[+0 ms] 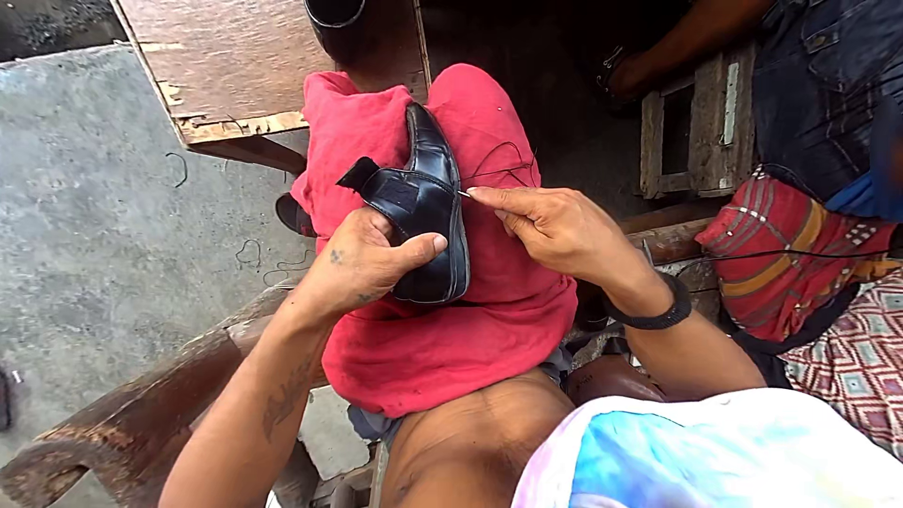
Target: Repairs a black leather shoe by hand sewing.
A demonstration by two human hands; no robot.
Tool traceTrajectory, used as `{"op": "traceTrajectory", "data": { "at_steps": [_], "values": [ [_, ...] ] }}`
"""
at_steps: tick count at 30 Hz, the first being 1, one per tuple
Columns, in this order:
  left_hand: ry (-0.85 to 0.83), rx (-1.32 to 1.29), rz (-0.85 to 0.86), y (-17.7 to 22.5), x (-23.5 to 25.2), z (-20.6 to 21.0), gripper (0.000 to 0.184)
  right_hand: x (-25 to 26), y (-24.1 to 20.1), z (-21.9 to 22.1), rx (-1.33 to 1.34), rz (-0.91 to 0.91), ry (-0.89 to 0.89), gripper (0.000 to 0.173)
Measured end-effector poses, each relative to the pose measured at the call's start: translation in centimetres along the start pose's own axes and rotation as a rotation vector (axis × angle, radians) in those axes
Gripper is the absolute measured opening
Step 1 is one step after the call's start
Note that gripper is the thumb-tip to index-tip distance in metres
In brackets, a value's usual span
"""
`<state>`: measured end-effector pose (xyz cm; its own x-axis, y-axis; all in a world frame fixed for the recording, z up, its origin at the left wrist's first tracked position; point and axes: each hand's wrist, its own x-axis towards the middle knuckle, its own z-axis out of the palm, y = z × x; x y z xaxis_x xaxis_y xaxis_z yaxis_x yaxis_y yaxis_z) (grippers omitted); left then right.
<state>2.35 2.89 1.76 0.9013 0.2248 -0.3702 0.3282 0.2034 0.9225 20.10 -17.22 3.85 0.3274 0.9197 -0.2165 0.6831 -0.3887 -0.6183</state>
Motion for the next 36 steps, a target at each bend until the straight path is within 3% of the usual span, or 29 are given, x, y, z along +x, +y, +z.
{"op": "traceTrajectory", "data": {
  "at_steps": [4,8,14,21,31,36],
  "values": [
    [-0.055,0.002,0.071,-0.6,0.5,0.1,0.015,3.3,0.4,-3.4,-0.192,-0.036,-0.219,0.04],
    [-0.056,0.023,0.113,-1.0,0.8,0.1,0.012,5.5,0.6,-5.0,-0.234,-0.151,-0.302,0.035],
    [-0.062,0.028,0.11,-1.3,0.8,-0.3,0.01,6.0,0.3,-4.6,-0.307,-0.22,-0.298,0.037],
    [-0.042,-0.033,0.099,-1.4,-0.1,-0.3,0.017,5.8,3.4,-2.9,0.051,-0.308,-0.19,0.03],
    [-0.047,0.069,0.084,-1.0,1.0,-0.3,0.006,7.9,-0.3,-2.5,-0.298,-0.264,-0.259,0.029],
    [0.031,-0.119,0.011,-0.7,-1.8,-0.6,0.024,7.8,0.1,-2.6,-0.245,-0.302,-0.242,0.028]
  ]
}}
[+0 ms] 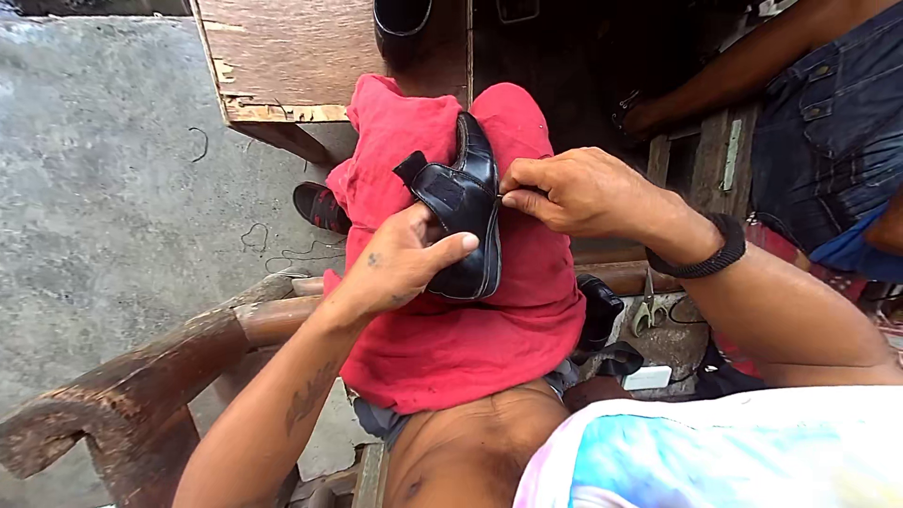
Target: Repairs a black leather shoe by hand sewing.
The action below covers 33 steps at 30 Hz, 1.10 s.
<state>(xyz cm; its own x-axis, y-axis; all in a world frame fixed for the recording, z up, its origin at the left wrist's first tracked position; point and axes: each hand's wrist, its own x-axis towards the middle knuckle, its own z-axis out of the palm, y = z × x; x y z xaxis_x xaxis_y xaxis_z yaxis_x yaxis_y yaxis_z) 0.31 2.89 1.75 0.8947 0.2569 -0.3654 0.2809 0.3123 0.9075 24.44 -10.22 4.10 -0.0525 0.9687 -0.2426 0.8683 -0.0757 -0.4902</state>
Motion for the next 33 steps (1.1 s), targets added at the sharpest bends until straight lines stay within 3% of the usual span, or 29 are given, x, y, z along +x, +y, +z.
{"op": "traceTrajectory", "data": {
  "at_steps": [4,7,13,19,33],
  "values": [
    [0.101,-0.153,0.058,-1.6,-4.2,-2.6,0.027,-1.5,-1.2,1.1,-0.033,0.079,0.059,0.029],
    [0.172,-0.022,0.084,-1.3,-5.3,-2.7,0.021,-1.5,-2.3,2.0,-0.029,0.116,0.108,0.029],
    [0.201,0.399,0.017,0.0,0.3,1.1,0.037,-1.1,-3.0,1.7,-0.004,0.168,0.124,0.033],
    [0.28,0.183,0.071,-0.8,1.5,1.5,0.017,-1.5,-2.6,3.1,-0.022,0.213,0.26,0.037],
    [0.285,-0.056,0.037,-0.7,1.6,2.3,0.008,-2.0,-1.9,3.8,-0.183,0.267,0.307,0.05]
  ]
}}
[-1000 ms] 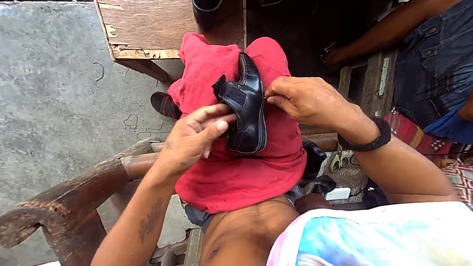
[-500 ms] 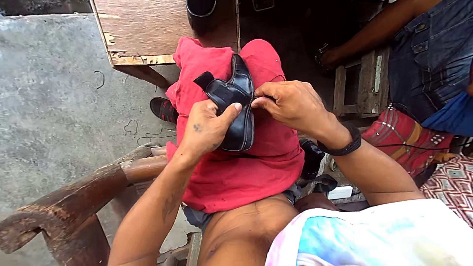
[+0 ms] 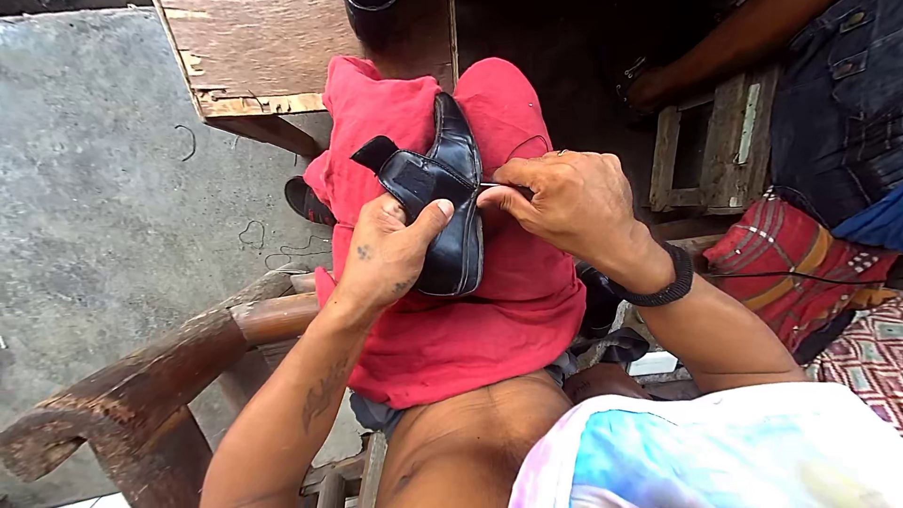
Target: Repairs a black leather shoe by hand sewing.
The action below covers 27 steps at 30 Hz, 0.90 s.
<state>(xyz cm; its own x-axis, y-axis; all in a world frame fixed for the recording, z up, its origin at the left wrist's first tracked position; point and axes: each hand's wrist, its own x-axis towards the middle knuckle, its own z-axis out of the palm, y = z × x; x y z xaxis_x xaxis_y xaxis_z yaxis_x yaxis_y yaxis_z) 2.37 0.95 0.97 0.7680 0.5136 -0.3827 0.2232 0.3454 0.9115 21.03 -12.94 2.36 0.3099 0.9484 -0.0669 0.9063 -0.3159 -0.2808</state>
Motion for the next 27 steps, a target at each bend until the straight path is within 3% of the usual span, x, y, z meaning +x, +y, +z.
{"op": "traceTrajectory", "data": {
  "at_steps": [6,8,10,11,13,16,21,27],
  "values": [
    [0.019,-0.086,-0.165,1.5,0.8,0.3,0.015,0.4,0.8,-0.7,-0.126,0.082,-0.022,0.07],
    [0.08,-0.036,-0.171,1.6,1.5,0.6,0.024,0.0,0.8,-1.0,-0.032,0.061,-0.018,0.057],
    [0.103,-0.008,-0.176,1.8,2.0,0.6,0.026,-1.0,0.3,-2.1,0.22,0.06,-0.056,0.024],
    [0.107,-0.003,-0.177,1.9,2.2,0.6,0.025,-1.4,0.0,-2.5,0.334,0.071,-0.074,0.022],
    [0.112,0.02,-0.185,1.9,2.1,0.5,0.022,-2.4,-0.6,-2.1,0.478,0.087,-0.067,0.031],
    [0.123,0.073,-0.191,2.1,2.2,0.6,0.02,-3.1,-1.4,-1.2,0.435,0.142,-0.11,0.043],
    [0.156,0.106,-0.184,2.1,2.1,1.2,0.018,-3.4,-1.4,-0.5,0.344,0.095,-0.078,0.039],
    [0.182,0.09,-0.169,1.8,2.1,1.5,0.018,-2.9,-0.9,-1.3,0.289,0.064,-0.162,0.043]
  ]
}}
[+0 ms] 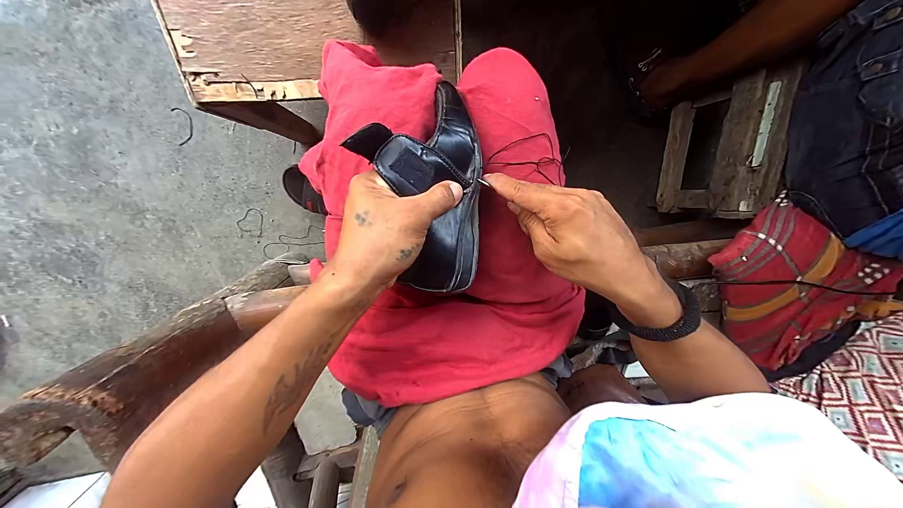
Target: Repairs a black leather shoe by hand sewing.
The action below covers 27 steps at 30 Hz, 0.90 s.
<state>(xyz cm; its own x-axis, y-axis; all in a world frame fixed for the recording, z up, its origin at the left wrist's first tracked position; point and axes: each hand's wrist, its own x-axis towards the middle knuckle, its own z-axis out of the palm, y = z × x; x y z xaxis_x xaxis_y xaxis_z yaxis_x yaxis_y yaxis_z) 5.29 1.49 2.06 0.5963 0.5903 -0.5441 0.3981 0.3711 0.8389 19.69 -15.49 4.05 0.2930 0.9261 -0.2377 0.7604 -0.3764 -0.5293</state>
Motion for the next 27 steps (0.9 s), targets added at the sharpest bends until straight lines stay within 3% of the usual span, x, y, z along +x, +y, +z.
{"op": "traceTrajectory", "data": {
  "at_steps": [11,20,27],
  "values": [
    [-0.026,-0.016,-0.034,0.4,0.5,0.1,0.027,3.0,-1.0,-3.8,-0.365,-0.145,-0.16,0.042],
    [0.001,-0.057,-0.091,0.8,0.4,0.0,0.021,1.8,2.5,-1.2,0.061,-0.236,0.028,0.036],
    [0.014,-0.08,-0.169,1.3,0.1,-0.2,0.024,2.7,3.5,0.1,0.18,-0.291,0.089,0.033]
  ]
}}
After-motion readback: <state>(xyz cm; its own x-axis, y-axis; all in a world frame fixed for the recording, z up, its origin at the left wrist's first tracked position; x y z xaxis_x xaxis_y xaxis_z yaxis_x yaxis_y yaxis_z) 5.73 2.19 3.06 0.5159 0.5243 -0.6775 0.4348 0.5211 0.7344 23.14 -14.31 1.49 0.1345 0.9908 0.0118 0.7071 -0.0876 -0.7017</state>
